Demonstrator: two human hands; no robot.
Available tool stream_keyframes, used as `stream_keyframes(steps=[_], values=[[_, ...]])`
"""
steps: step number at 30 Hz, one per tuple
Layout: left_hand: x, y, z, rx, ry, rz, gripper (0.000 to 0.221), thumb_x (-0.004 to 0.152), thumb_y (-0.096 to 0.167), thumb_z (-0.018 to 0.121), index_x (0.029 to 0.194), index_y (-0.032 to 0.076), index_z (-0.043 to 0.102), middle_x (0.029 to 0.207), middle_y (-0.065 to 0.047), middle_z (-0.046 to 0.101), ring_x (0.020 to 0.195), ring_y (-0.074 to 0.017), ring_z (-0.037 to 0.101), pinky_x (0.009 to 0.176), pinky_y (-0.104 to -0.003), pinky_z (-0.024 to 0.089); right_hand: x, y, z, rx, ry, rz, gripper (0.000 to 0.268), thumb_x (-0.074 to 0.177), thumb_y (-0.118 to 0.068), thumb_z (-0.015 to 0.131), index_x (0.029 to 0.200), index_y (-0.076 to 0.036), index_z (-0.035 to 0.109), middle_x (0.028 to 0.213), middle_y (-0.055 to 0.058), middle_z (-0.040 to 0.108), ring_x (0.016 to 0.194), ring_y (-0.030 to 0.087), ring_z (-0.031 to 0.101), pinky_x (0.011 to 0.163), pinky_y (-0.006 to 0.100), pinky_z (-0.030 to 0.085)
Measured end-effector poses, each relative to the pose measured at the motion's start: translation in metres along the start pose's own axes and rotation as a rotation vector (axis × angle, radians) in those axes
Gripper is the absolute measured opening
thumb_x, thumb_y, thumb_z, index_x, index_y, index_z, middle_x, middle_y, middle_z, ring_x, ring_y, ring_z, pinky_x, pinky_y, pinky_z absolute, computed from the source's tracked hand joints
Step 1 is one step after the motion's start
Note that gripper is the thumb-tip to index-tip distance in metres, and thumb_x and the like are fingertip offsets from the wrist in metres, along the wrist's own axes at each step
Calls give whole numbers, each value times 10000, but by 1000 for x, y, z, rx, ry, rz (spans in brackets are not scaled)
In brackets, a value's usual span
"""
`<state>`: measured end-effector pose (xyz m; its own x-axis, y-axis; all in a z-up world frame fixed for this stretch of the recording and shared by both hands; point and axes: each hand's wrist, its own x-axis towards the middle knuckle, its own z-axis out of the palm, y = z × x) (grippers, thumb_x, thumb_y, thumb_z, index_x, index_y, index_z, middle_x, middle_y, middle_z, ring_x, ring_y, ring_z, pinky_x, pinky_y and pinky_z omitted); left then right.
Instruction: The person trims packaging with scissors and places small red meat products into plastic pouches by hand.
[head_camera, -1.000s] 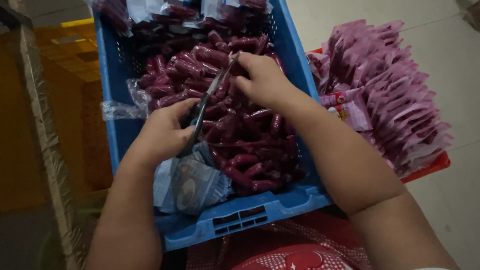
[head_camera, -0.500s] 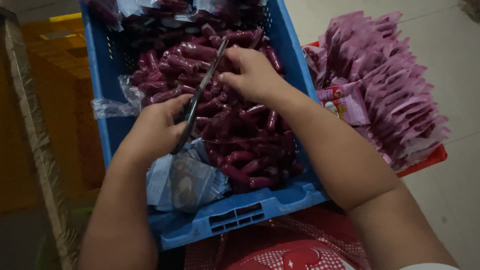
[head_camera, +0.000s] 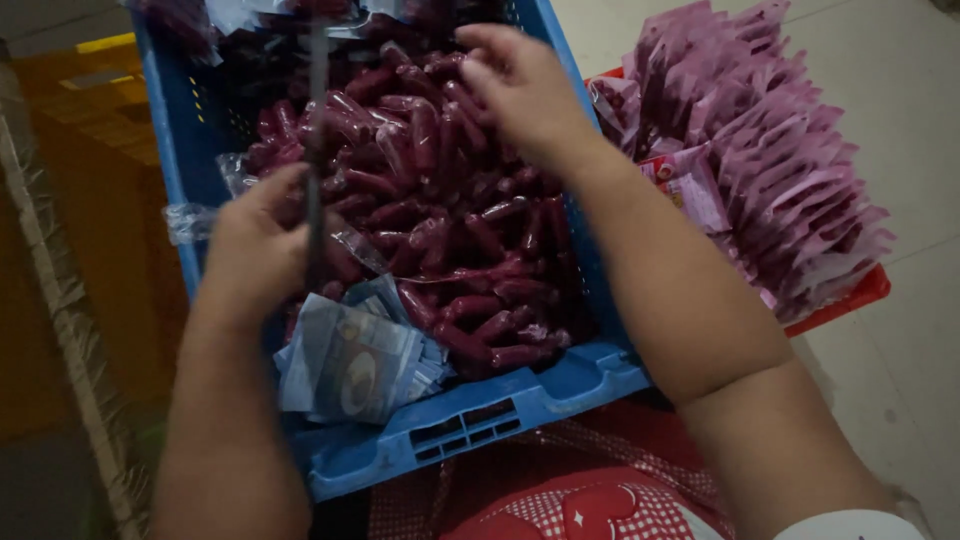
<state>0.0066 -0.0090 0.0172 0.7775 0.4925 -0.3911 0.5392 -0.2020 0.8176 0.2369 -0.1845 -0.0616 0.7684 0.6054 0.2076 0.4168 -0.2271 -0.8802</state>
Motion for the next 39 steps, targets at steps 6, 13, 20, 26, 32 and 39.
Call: stream_keyframes(steps=[6, 13, 20, 26, 32, 39], values=[[31, -46, -11, -92, 138, 257, 411, 936, 76, 729, 1330, 145, 633, 921, -45, 681, 687, -114, 692, 552, -233, 590, 3, 17, -20, -87, -5, -11, 304, 895, -42, 678, 1179, -137, 733, 805, -56, 659, 690, 35, 621, 645, 195, 538], [41, -60, -13, -36, 101, 394, 423, 919, 0, 740, 1320, 102, 654, 991, -38, 670, 831, -112, 662, 684, -251, 627, -14, 5, -19, -423, -358, 225, 257, 947, -158, 733, 1204, -150, 729, 1076, 60, 746, 811, 200, 721, 646, 364, 584], [40, -58, -12, 71, 61, 482, 422, 887, 11, 697, 1303, 73, 660, 1115, -21, 723, 1000, -134, 672, 887, -275, 527, -3, 44, -16, -577, -236, 102, 349, 940, -203, 705, 1278, -118, 684, 1110, 123, 734, 1012, 319, 685, 887, 439, 514], [42, -63, -22, 353, 188, 337, 484, 879, 93, 673, 1361, 91, 628, 1132, -124, 715, 1003, -281, 661, 849, -401, 501, -4, 38, -12, -405, -140, 36, 301, 964, -199, 693, 1258, -136, 675, 1049, 49, 716, 943, 214, 671, 838, 373, 521], [44, -58, -19, 594, 162, 52, 472, 925, 223, 624, 1377, 93, 595, 1174, -270, 688, 1063, -510, 631, 916, -564, 485, 1, 29, 7, -398, -146, 61, 127, 1005, -271, 718, 1026, -146, 704, 807, 52, 688, 679, 190, 662, 642, 341, 520], [65, -95, -22, 849, 122, 138, 384, 935, 247, 689, 1275, 70, 703, 1082, -255, 734, 1019, -498, 662, 880, -571, 508, -10, 2, 31, -404, -156, -365, 634, 852, -65, 777, 1453, -131, 587, 1250, 159, 663, 1062, 303, 672, 922, 372, 501]])
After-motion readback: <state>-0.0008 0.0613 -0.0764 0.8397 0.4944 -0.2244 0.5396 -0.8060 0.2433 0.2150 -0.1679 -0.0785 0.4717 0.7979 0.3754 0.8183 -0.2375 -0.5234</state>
